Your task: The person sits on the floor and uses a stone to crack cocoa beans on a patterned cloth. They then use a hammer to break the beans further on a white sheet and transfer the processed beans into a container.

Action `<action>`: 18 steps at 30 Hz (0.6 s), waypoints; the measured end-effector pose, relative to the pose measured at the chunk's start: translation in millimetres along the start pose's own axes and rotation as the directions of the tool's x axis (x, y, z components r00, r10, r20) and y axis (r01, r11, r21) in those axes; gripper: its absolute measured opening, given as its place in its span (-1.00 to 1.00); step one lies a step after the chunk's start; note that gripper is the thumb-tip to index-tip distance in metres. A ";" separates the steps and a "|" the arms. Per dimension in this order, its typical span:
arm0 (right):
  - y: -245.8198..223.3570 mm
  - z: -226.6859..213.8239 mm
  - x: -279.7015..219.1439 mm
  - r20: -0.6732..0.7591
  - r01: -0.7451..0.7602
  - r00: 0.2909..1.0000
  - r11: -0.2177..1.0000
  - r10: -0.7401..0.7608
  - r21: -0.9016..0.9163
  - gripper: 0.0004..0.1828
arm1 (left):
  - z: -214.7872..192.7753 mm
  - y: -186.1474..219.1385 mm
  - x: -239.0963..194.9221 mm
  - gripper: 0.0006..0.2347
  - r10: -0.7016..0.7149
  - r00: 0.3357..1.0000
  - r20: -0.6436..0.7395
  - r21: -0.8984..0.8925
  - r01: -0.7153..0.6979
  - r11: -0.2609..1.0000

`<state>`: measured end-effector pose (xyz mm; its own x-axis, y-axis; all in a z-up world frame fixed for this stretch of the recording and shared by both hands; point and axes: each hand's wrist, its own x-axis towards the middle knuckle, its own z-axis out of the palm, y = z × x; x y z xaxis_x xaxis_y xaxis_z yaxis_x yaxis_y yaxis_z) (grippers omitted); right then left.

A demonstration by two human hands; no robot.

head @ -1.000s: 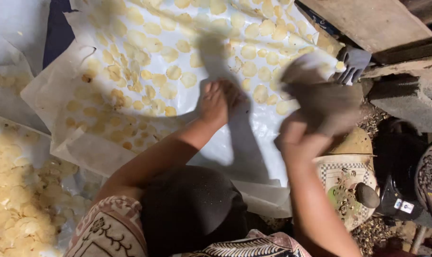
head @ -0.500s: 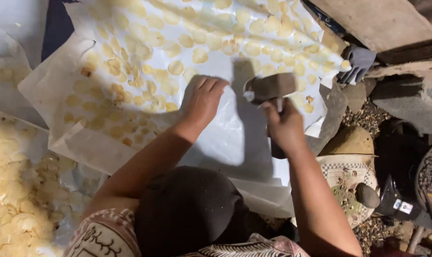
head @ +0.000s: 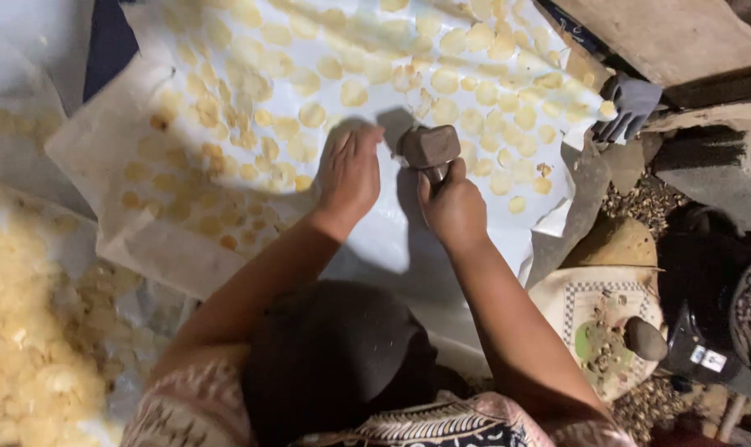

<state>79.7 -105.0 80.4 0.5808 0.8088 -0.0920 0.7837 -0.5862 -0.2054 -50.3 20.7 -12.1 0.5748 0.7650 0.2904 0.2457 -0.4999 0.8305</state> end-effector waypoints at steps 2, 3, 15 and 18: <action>3.8 2.4 -1.6 0.104 -0.079 0.991 0.997 0.081 -0.021 -0.52 | -23.4 13.8 -6.1 -0.76 0.240 0.964 -0.112 0.215 -0.212 0.953; -5.7 -1.0 2.9 0.112 -0.068 0.991 0.997 0.070 -0.021 -0.52 | -27.4 7.3 -4.9 -0.76 0.231 0.966 -0.117 0.222 -0.201 0.954; -18.3 -36.7 16.0 0.105 -0.117 0.989 0.987 0.106 0.110 -0.52 | -30.0 -6.5 -10.9 -0.80 0.261 0.965 -0.037 0.274 -0.241 0.931; -7.3 -23.4 18.1 0.148 -0.082 0.986 0.995 0.074 0.051 -0.48 | -24.1 -3.6 3.7 -0.81 0.316 0.948 -0.032 0.243 -0.299 0.923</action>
<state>89.7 -87.2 103.0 0.5983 0.7612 -0.2504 0.7211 -0.6477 -0.2461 -67.8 35.1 -2.5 0.5974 0.5808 0.5529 0.2447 -0.7887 0.5640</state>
